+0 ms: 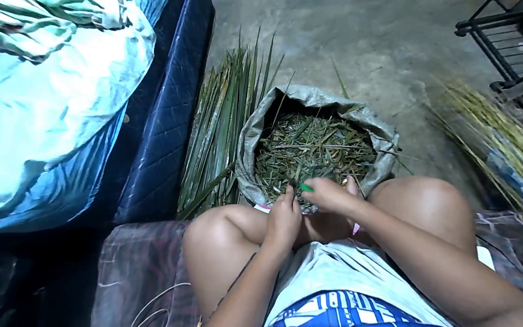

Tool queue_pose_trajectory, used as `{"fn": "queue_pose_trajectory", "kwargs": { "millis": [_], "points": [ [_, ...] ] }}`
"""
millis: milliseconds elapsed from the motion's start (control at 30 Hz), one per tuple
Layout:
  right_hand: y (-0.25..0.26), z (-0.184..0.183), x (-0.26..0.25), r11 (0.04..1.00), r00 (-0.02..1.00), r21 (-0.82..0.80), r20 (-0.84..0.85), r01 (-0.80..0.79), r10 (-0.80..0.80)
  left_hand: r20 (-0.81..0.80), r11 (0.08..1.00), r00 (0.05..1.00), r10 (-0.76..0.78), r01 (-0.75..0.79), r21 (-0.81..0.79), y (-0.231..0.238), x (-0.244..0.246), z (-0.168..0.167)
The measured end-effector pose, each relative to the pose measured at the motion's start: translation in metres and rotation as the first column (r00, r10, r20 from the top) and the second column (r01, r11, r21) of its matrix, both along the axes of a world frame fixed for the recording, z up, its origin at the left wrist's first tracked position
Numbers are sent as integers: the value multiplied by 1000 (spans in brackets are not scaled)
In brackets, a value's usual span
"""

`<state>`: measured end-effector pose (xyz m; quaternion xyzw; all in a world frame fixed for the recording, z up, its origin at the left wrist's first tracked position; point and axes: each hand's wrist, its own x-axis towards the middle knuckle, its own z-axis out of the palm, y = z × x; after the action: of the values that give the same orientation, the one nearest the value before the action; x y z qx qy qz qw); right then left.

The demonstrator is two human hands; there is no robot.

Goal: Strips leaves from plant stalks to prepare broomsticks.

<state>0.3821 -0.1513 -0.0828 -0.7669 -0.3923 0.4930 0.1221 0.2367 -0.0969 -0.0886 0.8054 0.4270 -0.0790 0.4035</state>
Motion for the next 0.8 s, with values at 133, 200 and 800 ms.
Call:
{"fn": "queue_pose_trajectory", "kwargs": {
  "millis": [133,200,800],
  "points": [
    [0,-4,-5,1000,992,-28,130,2,2,8,1000,1000,-28,28,4,-1,-1,3],
    [8,-13,16,994,972,-46,217,100,-88,16,999,999,-40,40,9,-3,-1,6],
    [14,-12,46,966,924,97,284,240,-258,321,852,882,344,-150,-501,6,-8,-4]
  ]
}}
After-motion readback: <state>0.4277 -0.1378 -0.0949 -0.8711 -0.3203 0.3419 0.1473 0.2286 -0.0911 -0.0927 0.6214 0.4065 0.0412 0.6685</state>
